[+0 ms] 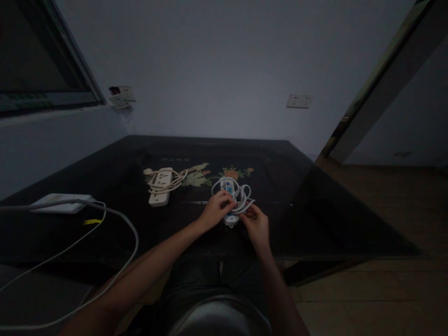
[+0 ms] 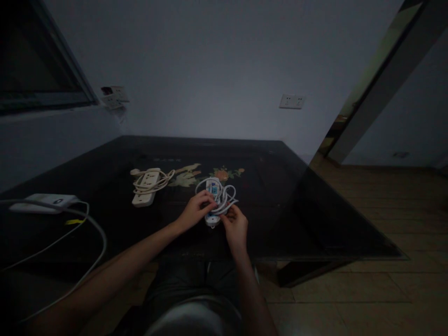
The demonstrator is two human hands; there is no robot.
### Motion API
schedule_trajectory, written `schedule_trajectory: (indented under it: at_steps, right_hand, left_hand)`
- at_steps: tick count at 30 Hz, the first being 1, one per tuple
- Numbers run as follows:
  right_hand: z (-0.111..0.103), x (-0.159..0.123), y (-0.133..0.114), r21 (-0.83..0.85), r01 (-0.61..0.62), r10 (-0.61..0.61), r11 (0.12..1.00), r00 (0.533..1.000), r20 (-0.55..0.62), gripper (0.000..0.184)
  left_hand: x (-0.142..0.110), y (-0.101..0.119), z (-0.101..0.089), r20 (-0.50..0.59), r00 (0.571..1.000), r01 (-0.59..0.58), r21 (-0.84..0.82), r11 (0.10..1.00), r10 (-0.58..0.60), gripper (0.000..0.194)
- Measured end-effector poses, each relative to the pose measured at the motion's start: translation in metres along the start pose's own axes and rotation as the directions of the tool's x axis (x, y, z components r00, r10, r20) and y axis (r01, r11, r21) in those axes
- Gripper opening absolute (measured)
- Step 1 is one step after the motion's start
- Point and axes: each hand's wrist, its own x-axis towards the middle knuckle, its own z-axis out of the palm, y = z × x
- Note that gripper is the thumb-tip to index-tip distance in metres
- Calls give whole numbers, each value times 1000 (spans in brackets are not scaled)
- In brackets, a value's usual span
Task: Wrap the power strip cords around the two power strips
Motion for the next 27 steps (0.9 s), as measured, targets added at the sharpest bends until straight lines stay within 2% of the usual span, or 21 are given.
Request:
schedule_trajectory:
  at_steps: [2, 5, 12, 17, 20, 22, 24, 27]
  right_hand:
    - [-1, 0, 0, -61, 15, -16, 998, 1000, -20, 34]
    - [-1, -1, -1, -105, 31, -35, 994, 999, -37, 30]
    - [-1, -2, -10, 140, -69, 67, 988, 998, 23, 39]
    - [-4, -3, -15, 253, -169, 138, 953, 981, 133, 41]
    - [-5, -3, -11, 268, -178, 145, 947, 980, 139, 38]
    - [-8, -3, -8, 166, -134, 116, 977, 987, 110, 31]
    - [-16, -4, -7, -73, -20, 25, 997, 998, 60, 23]
    - [-33, -4, -12, -434, 149, -155, 889, 988, 20, 19]
  left_hand:
    - [-1, 1, 2, -5, 1000, 1, -2, 1000, -1, 11]
    - [-1, 2, 3, -7, 1000, 26, -26, 999, -26, 25]
    - [1, 5, 0, 52, 998, 38, 18, 999, -39, 41]
    - [2, 1, 0, 87, 996, -3, 14, 1000, 2, 37]
    - [0, 1, 1, 82, 997, 9, 34, 999, -12, 37]
    - [-1, 3, 1, 76, 997, 14, 60, 998, -19, 37]
    - [-2, 5, 1, 81, 996, 15, 82, 997, -22, 37]
    - [-2, 6, -2, 102, 994, 22, 98, 995, -32, 36]
